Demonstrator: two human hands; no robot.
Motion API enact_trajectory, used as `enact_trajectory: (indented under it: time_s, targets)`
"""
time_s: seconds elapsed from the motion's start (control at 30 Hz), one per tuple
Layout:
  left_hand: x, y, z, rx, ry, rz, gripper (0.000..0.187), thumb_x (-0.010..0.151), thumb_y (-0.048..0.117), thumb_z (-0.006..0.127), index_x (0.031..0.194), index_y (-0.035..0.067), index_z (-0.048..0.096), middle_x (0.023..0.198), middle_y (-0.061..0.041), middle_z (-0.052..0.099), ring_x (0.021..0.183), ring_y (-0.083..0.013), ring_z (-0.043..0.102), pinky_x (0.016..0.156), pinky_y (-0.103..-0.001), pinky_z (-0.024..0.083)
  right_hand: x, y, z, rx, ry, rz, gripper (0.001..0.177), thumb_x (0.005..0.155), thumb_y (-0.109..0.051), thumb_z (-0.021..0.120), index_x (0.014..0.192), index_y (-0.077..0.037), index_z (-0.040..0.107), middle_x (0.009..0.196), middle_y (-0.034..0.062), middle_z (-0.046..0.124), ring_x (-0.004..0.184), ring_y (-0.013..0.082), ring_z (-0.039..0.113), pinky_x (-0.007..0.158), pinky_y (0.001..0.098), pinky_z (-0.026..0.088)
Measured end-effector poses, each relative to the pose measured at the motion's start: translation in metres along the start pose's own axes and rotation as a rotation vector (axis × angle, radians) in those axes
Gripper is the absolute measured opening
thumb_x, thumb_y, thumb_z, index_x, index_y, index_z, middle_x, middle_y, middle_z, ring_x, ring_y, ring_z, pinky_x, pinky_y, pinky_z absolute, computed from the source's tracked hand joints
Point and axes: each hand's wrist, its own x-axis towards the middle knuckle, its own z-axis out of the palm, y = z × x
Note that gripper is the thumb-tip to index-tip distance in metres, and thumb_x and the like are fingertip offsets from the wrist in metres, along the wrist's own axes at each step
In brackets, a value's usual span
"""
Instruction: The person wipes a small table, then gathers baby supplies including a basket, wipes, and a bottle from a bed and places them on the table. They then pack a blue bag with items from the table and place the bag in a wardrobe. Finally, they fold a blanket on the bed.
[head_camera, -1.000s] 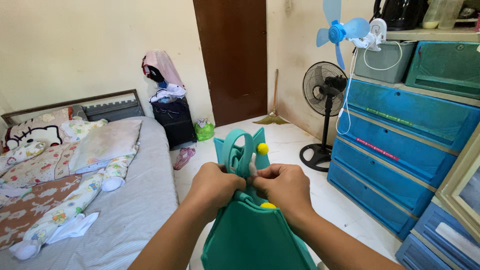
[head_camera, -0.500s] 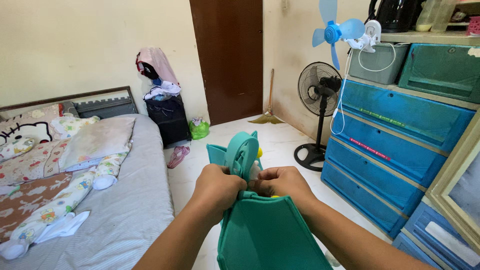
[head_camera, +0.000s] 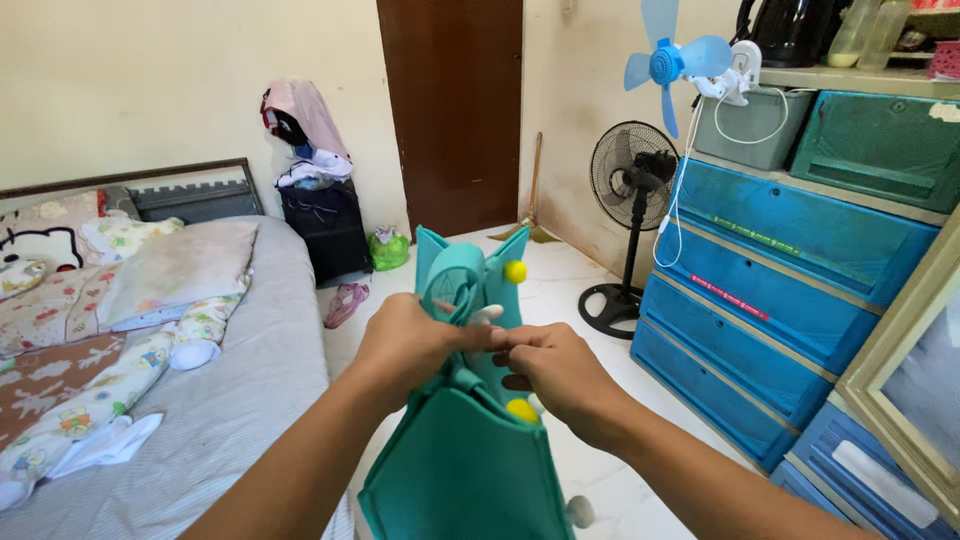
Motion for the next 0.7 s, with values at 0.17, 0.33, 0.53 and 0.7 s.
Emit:
enact_trajectory:
  time_s: [0.17, 0.33, 0.53, 0.7]
  targets:
    - [0.005, -0.009, 0.003, 0.135, 0.106, -0.161, 0.035, 0.073, 0.035, 0.085, 0.093, 0.006, 0.080, 0.081, -0.010, 0.080, 0.067, -0.0181, 0.072, 0.063, -0.034, 0.055, 0.006, 0.001, 0.005, 0.068, -0.047, 0.063, 0.047, 0.089, 0.001, 0.045, 0.122, -0.004, 0.078, 0.109, 0.0110, 0.073, 0.097, 0.0145, 0.063, 0.080, 0.0299, 0.055]
    - [0.016, -0.028, 0.010, 0.196, 0.123, -0.199, 0.040, 0.077, 0.039, 0.083, 0.092, 0.002, 0.081, 0.085, -0.011, 0.082, 0.077, -0.0194, 0.075, 0.071, -0.035, 0.058, 0.003, -0.002, 0.007, 0.056, -0.049, 0.152, 0.042, 0.092, -0.009, 0.050, 0.123, -0.014, 0.077, 0.108, -0.0015, 0.076, 0.098, 0.0127, 0.064, 0.080, 0.0273, 0.052]
    - [0.010, -0.031, 0.026, 0.198, 0.019, -0.126, 0.036, 0.074, 0.038, 0.084, 0.095, 0.009, 0.083, 0.087, -0.009, 0.081, 0.079, -0.0175, 0.074, 0.073, -0.033, 0.055, 0.004, 0.003, -0.001, -0.029, 0.149, 0.173, 0.024, 0.090, -0.025, 0.072, 0.108, -0.015, 0.059, 0.092, 0.0046, 0.068, 0.089, 0.0166, 0.071, 0.075, 0.0314, 0.060]
    - [0.006, -0.028, 0.031, 0.043, -0.049, -0.039, 0.032, 0.071, 0.031, 0.084, 0.095, 0.010, 0.083, 0.086, -0.007, 0.081, 0.077, -0.0154, 0.071, 0.070, -0.032, 0.054, 0.010, 0.015, -0.010, -0.130, 0.106, 0.014, 0.019, 0.091, -0.018, 0.072, 0.103, -0.009, 0.062, 0.096, 0.0038, 0.070, 0.084, 0.0132, 0.071, 0.066, 0.0289, 0.059]
